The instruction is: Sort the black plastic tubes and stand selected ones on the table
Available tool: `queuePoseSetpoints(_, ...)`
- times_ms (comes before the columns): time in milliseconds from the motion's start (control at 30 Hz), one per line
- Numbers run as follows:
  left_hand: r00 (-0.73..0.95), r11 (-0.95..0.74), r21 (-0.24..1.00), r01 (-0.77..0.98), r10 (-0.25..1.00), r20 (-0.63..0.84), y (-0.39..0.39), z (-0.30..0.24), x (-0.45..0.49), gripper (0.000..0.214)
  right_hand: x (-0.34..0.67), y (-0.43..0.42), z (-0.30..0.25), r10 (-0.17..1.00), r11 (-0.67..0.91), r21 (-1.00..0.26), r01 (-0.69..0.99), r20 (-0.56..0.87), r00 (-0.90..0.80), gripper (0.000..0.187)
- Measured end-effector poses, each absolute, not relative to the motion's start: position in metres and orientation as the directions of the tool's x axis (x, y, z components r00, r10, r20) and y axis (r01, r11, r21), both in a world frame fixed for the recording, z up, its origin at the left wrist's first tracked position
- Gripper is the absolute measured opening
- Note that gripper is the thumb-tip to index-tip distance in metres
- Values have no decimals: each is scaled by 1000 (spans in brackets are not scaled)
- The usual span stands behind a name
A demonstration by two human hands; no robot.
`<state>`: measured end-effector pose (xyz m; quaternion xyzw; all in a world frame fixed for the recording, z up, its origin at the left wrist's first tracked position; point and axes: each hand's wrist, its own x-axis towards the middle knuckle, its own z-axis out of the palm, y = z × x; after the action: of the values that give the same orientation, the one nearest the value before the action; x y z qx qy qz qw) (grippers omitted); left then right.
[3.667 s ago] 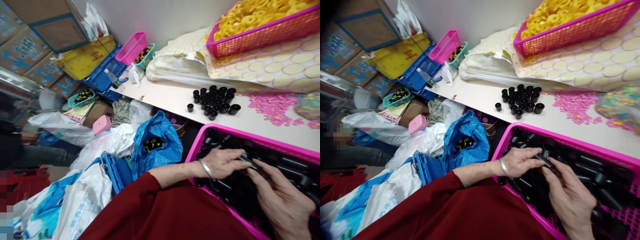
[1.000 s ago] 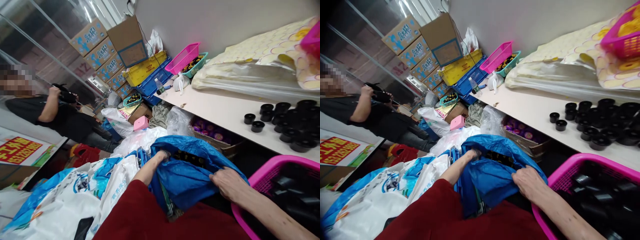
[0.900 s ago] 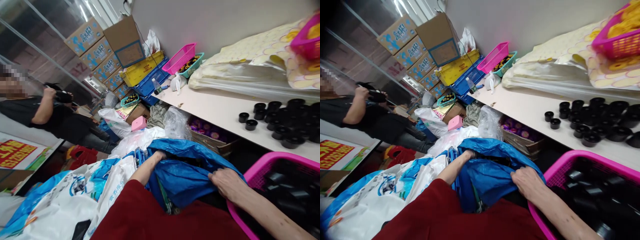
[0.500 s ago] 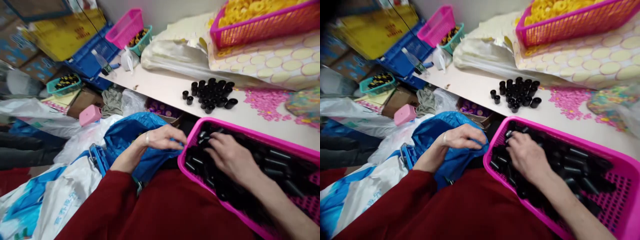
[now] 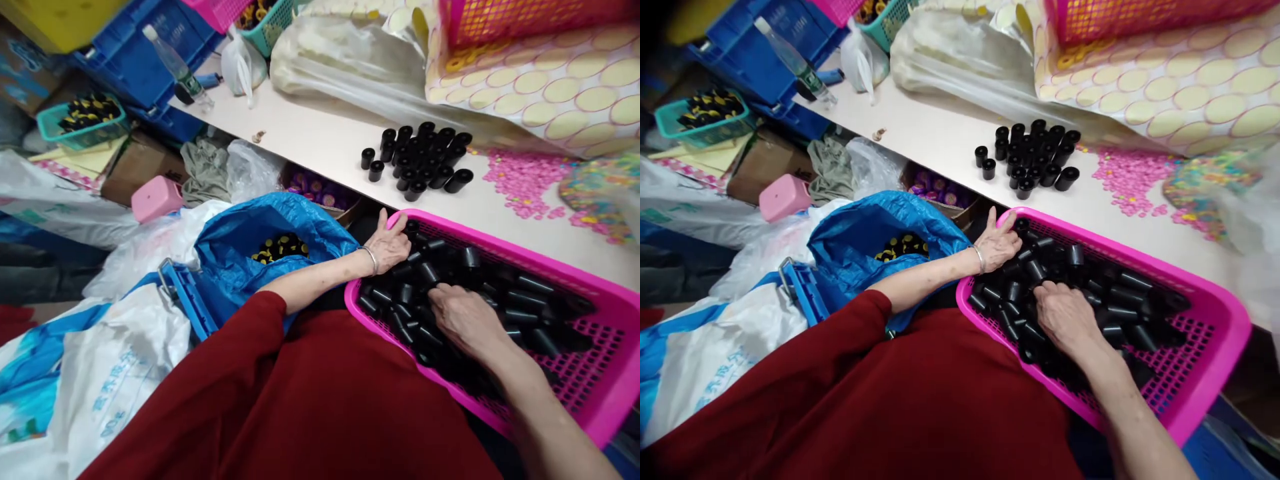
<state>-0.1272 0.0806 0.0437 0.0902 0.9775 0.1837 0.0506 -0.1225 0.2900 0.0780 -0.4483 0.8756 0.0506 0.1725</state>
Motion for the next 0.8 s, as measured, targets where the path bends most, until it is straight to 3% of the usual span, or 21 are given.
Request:
queuePoseSetpoints(67,-972,916,359,177,221,-85,82,44,-131,26,-121,298,78,-781,608,-180,-773,-309,-543,25)
queuePoseSetpoints(133,-965,912,353,210,251,-73,78,49,-128,26,-119,306,77,-775,630,-310,-712,-182,-606,23)
queuePoseSetpoints(200,-982,864,476,164,189,-3,70,54,-117,26,-119,312,76,-732,622,-438,-649,-31,-681,21)
queuePoseSetpoints(267,-997,687,723,68,64,33,60,58,-103,28,-121,312,75,-668,605,-516,-606,85,-740,21)
queuePoseSetpoints(333,-999,375,926,-45,-2,-48,52,57,-91,37,-125,307,74,-614,600,-535,-595,170,-771,20)
queuePoseSetpoints(400,-992,114,986,-120,19,-123,49,53,-83,51,-130,299,73,-591,602,-513,-612,230,-773,20)
queuePoseSetpoints(433,-992,64,991,-120,25,-121,49,50,-81,54,-132,295,73,-592,597,-500,-628,254,-765,20)
queuePoseSetpoints(533,-996,259,964,62,71,45,51,42,-75,50,-134,290,73,-633,540,-486,-687,303,-713,24)
queuePoseSetpoints(667,-925,605,700,380,241,295,43,47,-53,44,-145,300,65,-651,496,-442,-747,380,-657,33)
queuePoseSetpoints(800,-820,777,473,416,96,564,22,87,-42,46,-167,312,54,-603,547,-334,-768,479,-638,37)
